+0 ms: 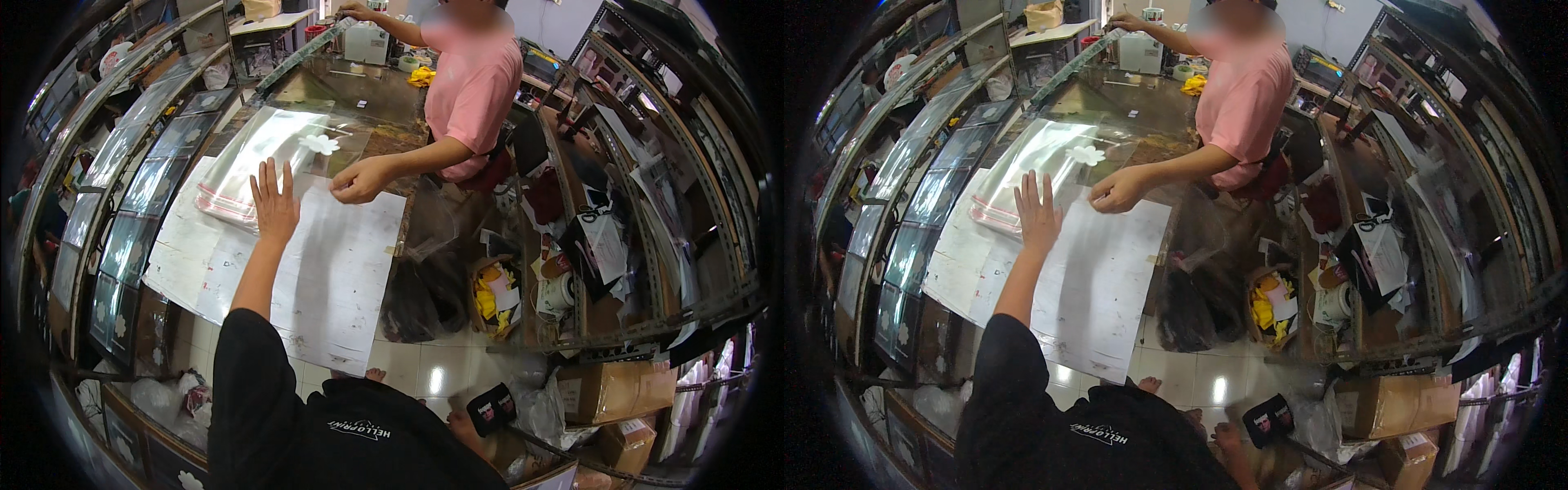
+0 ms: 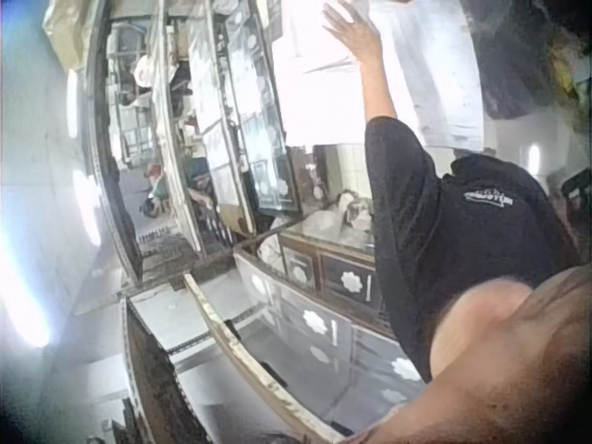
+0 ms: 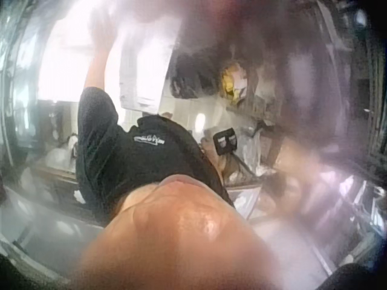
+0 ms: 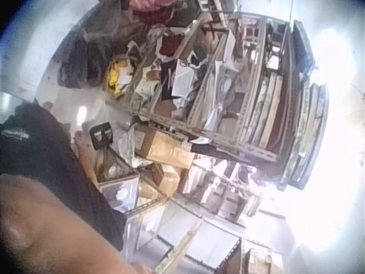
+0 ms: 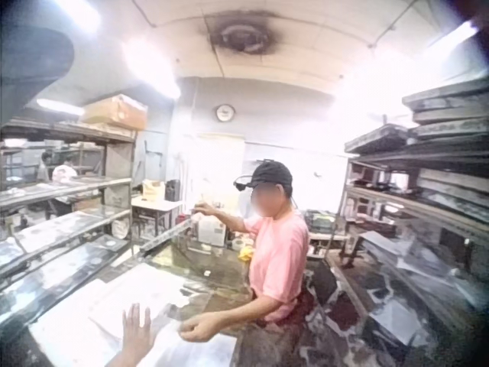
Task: The person repeatedly picks up white flower-shaped decorations from a table and places them onto a curved display panel. They handle the items one at a time, moving between the table and the panel throughout the clip.
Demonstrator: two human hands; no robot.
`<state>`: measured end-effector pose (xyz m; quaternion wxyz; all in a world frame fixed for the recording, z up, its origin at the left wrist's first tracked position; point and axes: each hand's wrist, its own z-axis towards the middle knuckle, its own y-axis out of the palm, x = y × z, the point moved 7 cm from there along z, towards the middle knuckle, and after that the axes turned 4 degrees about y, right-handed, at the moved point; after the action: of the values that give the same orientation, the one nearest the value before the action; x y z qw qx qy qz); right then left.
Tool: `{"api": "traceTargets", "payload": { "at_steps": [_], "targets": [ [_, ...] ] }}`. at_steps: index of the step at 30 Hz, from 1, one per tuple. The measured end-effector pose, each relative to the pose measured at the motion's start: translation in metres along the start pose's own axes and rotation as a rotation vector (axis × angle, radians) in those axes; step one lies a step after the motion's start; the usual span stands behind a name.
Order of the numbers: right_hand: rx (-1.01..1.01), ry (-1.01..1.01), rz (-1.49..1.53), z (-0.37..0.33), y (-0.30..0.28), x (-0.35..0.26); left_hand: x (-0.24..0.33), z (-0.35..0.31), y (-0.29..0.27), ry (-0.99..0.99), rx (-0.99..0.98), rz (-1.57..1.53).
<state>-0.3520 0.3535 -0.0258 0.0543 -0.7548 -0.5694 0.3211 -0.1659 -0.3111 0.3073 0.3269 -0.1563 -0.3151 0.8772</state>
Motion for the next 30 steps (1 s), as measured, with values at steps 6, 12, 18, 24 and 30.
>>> {"api": "traceTargets", "payload": {
  "at_steps": [6,12,18,24,30],
  "targets": [
    [0.045,0.05,0.252,-0.012,0.023,0.023,0.001,-0.005,0.048,0.086,-0.379,0.012],
    [0.076,-0.282,0.564,0.022,0.041,-0.004,0.125,-0.046,0.0,0.478,-0.201,-0.319],
    [-0.388,-0.741,0.658,-0.126,-0.019,-0.286,0.279,-0.088,-0.054,0.694,-0.489,-0.588],
    [0.143,-0.663,0.673,-0.109,-0.054,-0.288,0.389,-0.131,-0.085,0.857,-0.59,-0.881],
    [0.526,-0.407,0.957,-0.099,-0.075,-0.167,0.46,-0.188,-0.124,1.163,-0.762,-1.09]
  ]
}}
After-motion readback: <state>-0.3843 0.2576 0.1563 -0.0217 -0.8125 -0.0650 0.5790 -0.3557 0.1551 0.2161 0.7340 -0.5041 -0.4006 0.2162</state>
